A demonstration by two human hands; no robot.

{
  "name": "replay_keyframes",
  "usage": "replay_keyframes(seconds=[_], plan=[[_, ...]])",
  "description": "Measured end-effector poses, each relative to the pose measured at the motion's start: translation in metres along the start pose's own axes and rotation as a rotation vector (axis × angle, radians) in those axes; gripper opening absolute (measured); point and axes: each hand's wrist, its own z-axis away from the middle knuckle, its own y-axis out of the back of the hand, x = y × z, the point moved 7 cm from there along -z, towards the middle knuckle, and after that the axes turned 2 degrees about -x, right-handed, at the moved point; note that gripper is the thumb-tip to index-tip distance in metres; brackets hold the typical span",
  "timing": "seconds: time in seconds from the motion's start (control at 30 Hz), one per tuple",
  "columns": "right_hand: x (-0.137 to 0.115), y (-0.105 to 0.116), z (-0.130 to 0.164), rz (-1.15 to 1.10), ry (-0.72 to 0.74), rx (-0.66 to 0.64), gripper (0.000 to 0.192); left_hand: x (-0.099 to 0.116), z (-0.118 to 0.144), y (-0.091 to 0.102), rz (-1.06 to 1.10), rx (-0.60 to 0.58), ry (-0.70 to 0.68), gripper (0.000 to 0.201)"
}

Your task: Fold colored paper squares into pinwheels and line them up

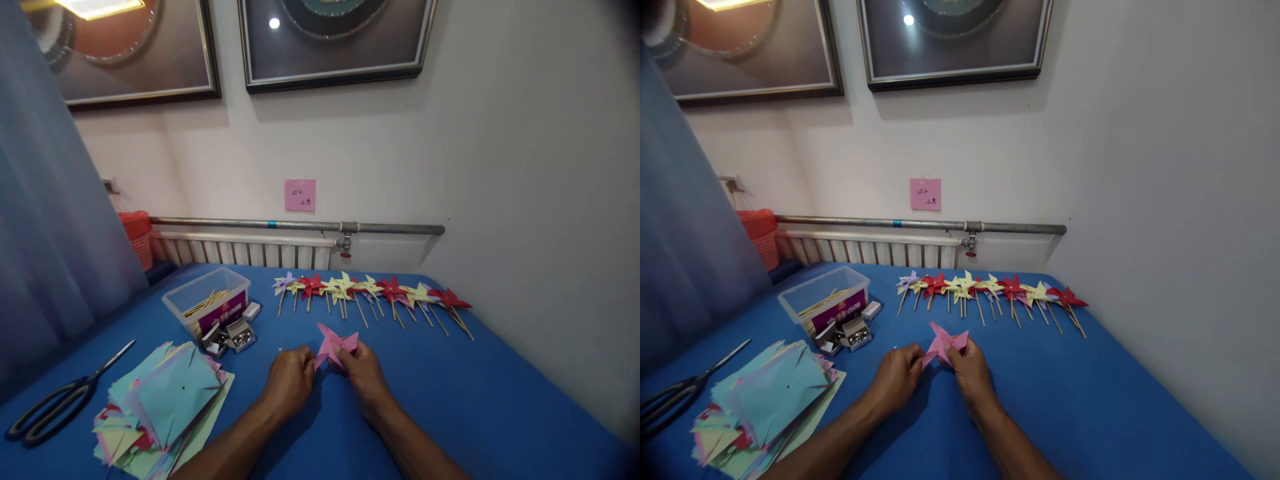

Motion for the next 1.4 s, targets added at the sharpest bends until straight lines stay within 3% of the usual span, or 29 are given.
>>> replay_keyframes(seconds=[0.2, 0.43, 0.63, 0.97, 1.13, 1.4], plan=[[-0.001, 0.01, -0.008, -0.04, -0.007, 0.013, 0.033, 0.0, 0.0, -0.002, 0.085, -0.084, 0.0, 0.017], [-0.005, 0.035, -0.018, -0.077, -0.011, 0.154, 0.028, -0.002, -0.001, 0.009, -0.029, 0.001, -0.006, 0.015], [-0.006, 0.035, -0.018, -0.097, -0.017, 0.163, 0.024, -0.004, -0.001, 0.014, -0.115, 0.031, 0.016, 0.016], [-0.005, 0.037, -0.018, -0.057, -0.01, 0.157, 0.022, -0.004, -0.001, 0.015, -0.202, -0.05, 0.013, 0.013], [-0.007, 0.035, -0.018, -0.04, -0.007, 0.132, 0.023, -0.008, -0.002, 0.012, -0.103, -0.088, 0.036, 0.013], [-0.004, 0.034, -0.021, -0.022, -0.027, 0.087, 0.024, -0.014, -0.003, -0.012, 0.249, -0.321, 0.077, 0.01]])
